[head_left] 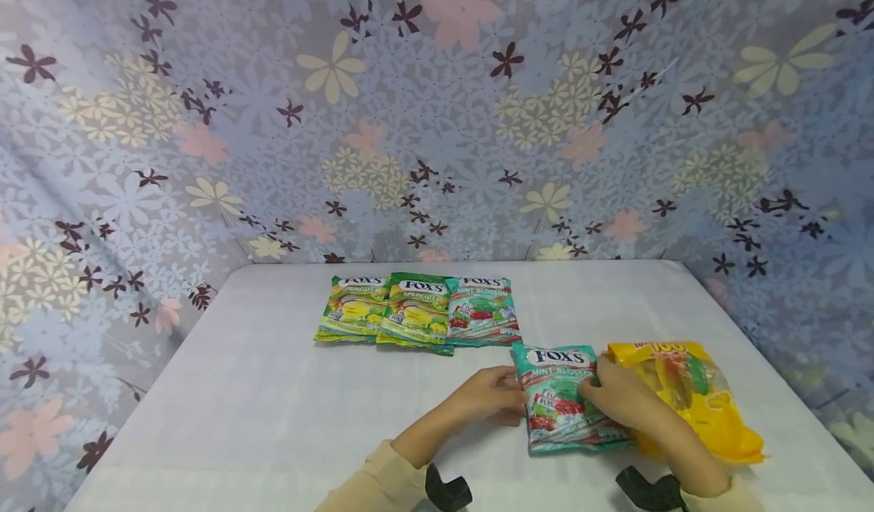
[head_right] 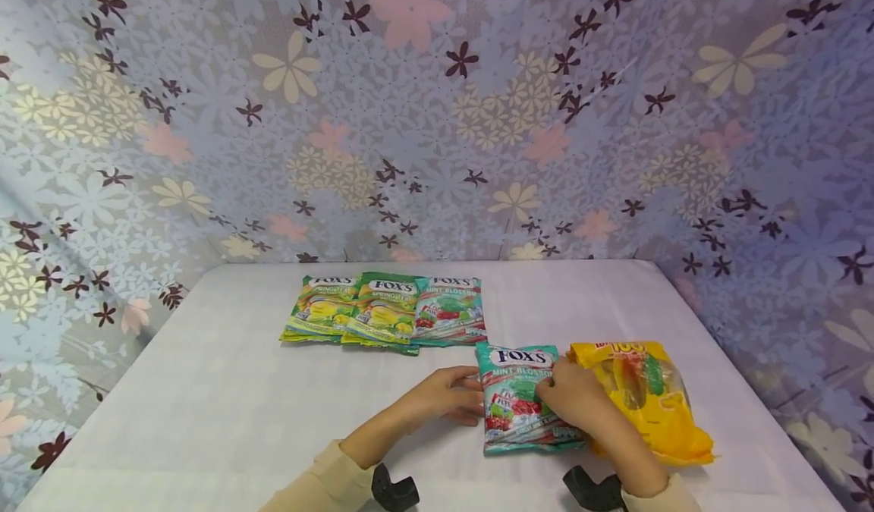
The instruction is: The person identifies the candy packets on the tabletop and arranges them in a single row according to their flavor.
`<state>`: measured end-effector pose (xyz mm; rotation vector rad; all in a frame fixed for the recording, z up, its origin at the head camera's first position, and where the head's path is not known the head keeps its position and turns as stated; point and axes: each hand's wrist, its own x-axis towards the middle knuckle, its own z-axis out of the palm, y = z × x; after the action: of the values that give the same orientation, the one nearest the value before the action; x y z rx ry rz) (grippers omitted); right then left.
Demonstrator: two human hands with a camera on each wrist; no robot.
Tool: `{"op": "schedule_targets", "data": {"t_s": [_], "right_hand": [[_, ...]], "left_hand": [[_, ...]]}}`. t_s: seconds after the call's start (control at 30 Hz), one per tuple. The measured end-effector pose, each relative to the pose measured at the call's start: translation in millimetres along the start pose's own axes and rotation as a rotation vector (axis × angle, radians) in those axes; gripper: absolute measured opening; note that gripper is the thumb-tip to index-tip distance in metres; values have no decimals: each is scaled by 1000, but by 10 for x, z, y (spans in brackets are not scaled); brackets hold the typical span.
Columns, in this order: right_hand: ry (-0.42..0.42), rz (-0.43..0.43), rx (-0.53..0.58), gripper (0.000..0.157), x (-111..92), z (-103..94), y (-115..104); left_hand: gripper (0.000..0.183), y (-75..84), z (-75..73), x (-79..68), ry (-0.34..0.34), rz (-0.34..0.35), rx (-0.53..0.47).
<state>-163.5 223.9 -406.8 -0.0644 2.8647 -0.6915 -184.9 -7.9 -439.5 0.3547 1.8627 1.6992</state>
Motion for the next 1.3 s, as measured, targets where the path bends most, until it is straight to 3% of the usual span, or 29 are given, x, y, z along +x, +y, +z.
{"op": "schedule_targets", "data": {"t_s": [0.17,0.6,0.8,1.07,1.3], "right_hand": [[68,-47,37,53,8,86,6],[-41,39,270,73,23,-42,102],[-82,98,348,79,65,-84,113],[-109,89,587,79,54,-97,152],[-129,82,666,85,67,-60,153]], "left_hand": [[55,-7,-6,-3,-5,-4,-9],[54,-83,-18,44,-25,23,5],[56,-78,-15,43,48,27,29],[53,-57,-19,29,122,58,93],[47,-36,-47,25,178,76,138]]}}
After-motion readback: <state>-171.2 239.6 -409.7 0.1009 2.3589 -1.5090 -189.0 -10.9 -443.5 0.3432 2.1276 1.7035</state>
